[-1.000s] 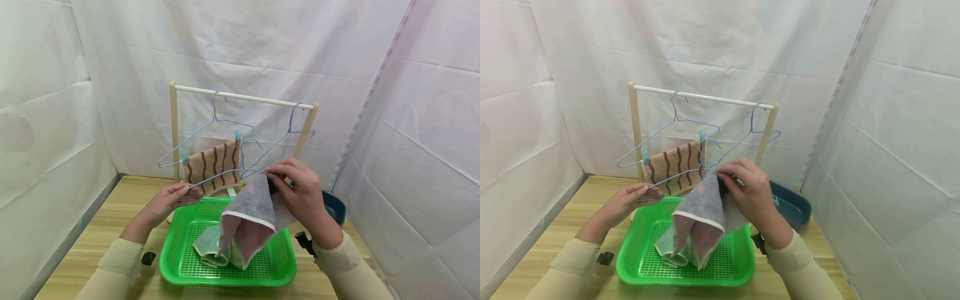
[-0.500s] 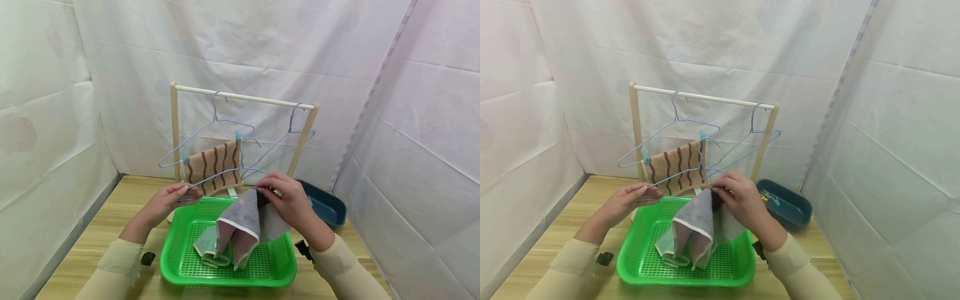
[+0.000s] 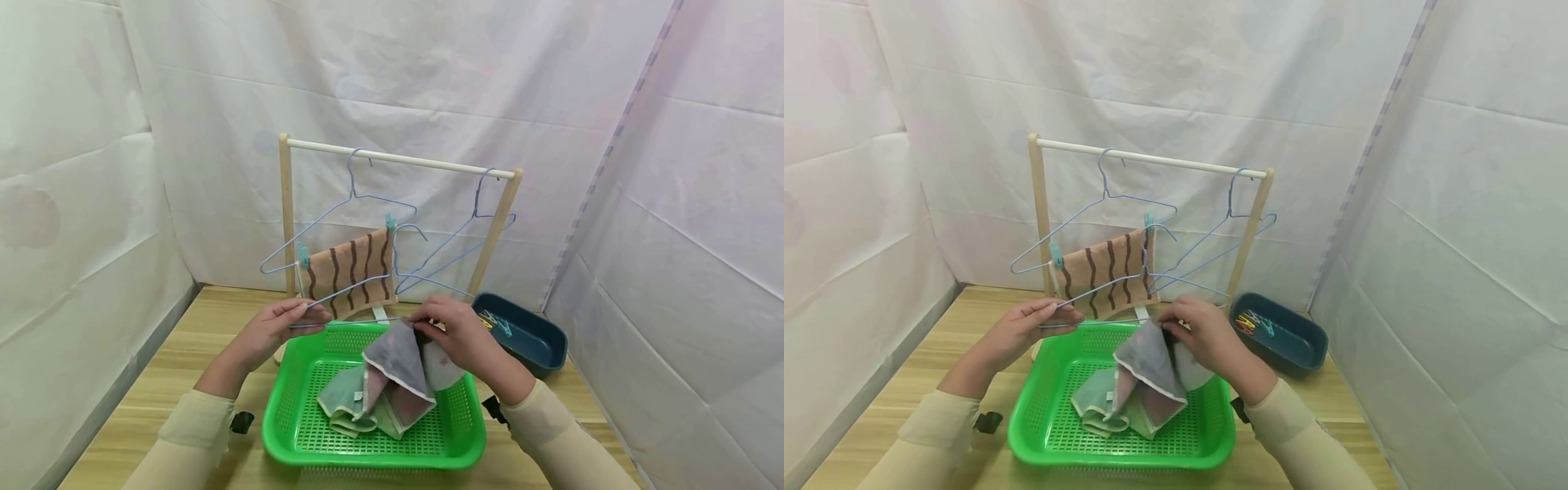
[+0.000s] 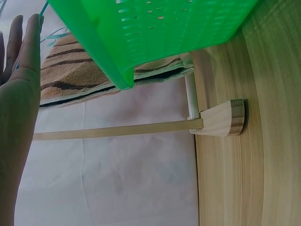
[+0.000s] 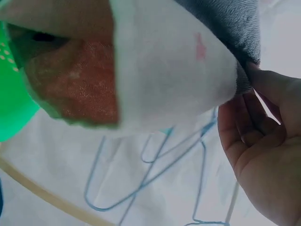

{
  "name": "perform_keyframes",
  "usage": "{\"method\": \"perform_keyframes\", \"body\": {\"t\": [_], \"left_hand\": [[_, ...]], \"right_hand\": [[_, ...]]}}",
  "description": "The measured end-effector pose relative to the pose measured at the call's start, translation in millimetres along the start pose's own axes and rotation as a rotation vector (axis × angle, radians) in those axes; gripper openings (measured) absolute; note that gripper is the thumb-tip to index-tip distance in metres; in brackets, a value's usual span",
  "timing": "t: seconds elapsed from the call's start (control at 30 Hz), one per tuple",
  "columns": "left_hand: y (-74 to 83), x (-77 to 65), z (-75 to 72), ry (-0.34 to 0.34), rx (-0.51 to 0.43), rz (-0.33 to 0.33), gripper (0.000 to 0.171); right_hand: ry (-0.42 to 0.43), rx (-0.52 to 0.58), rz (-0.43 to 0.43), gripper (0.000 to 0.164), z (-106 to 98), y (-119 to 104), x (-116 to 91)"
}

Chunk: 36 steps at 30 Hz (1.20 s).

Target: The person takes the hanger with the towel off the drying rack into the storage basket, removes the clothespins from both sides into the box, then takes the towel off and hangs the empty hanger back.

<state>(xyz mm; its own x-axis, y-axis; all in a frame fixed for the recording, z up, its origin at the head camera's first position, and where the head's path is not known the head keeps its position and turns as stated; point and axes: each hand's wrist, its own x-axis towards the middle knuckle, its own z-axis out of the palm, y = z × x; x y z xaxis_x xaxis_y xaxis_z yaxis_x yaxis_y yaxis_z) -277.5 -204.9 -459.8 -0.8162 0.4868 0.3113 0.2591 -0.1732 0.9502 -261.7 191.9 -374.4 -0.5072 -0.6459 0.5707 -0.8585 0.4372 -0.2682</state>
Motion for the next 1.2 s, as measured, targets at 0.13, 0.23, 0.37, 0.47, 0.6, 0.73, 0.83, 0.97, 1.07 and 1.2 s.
{"method": "perform_keyframes", "body": {"t": [0.13, 0.23, 0.37, 0.47, 0.6, 0.73, 0.83, 0.97, 1.07, 1.2], "left_hand": [[0.3, -0.4, -0.4, 0.003, 0.008, -0.001, 0.041], [0.3, -0.7, -0.5, 0.001, 0.010, 0.001, 0.041], [0.1, -0.4, 0.2, -0.003, -0.004, 0.005, 0.040], [-0.3, 0.0, 0.8, -0.004, -0.010, 0.008, 0.039], [-0.5, 0.2, 1.0, 0.000, -0.001, 0.008, 0.040], [0.2, 0.0, 1.3, 0.001, 0.011, 0.005, 0.041], [1.3, -0.3, 1.4, -0.001, 0.011, 0.003, 0.041], [1.5, -1.1, 0.9, 0.002, 0.006, 0.006, 0.041], [1.0, -1.5, 0.3, -0.002, 0.001, 0.011, 0.041], [1.0, -1.7, -0.8, -0.009, -0.001, 0.020, 0.041]], "right_hand": [[-0.067, -0.006, 0.043, 0.020, 8.4, 5.9, -3.8], [-0.114, -0.018, 0.073, 0.020, 13.7, 9.6, -5.7], [-0.184, 0.002, 0.125, 0.018, 20.6, 13.8, -8.5], [-0.222, 0.029, 0.150, 0.018, 26.0, 16.7, -9.7], [-0.252, 0.036, 0.154, 0.016, 32.5, 19.5, -8.0], [-0.290, 0.031, 0.167, 0.013, 41.1, 23.2, -3.9], [-0.329, -0.004, 0.164, 0.011, 49.6, 26.1, 0.4], [-0.395, -0.026, 0.159, 0.008, 61.8, 29.0, 3.6], [-0.437, -0.008, 0.181, 0.008, 69.0, 31.9, 2.9], [-0.482, -0.004, 0.221, 0.009, 76.1, 35.6, 2.1]]}}
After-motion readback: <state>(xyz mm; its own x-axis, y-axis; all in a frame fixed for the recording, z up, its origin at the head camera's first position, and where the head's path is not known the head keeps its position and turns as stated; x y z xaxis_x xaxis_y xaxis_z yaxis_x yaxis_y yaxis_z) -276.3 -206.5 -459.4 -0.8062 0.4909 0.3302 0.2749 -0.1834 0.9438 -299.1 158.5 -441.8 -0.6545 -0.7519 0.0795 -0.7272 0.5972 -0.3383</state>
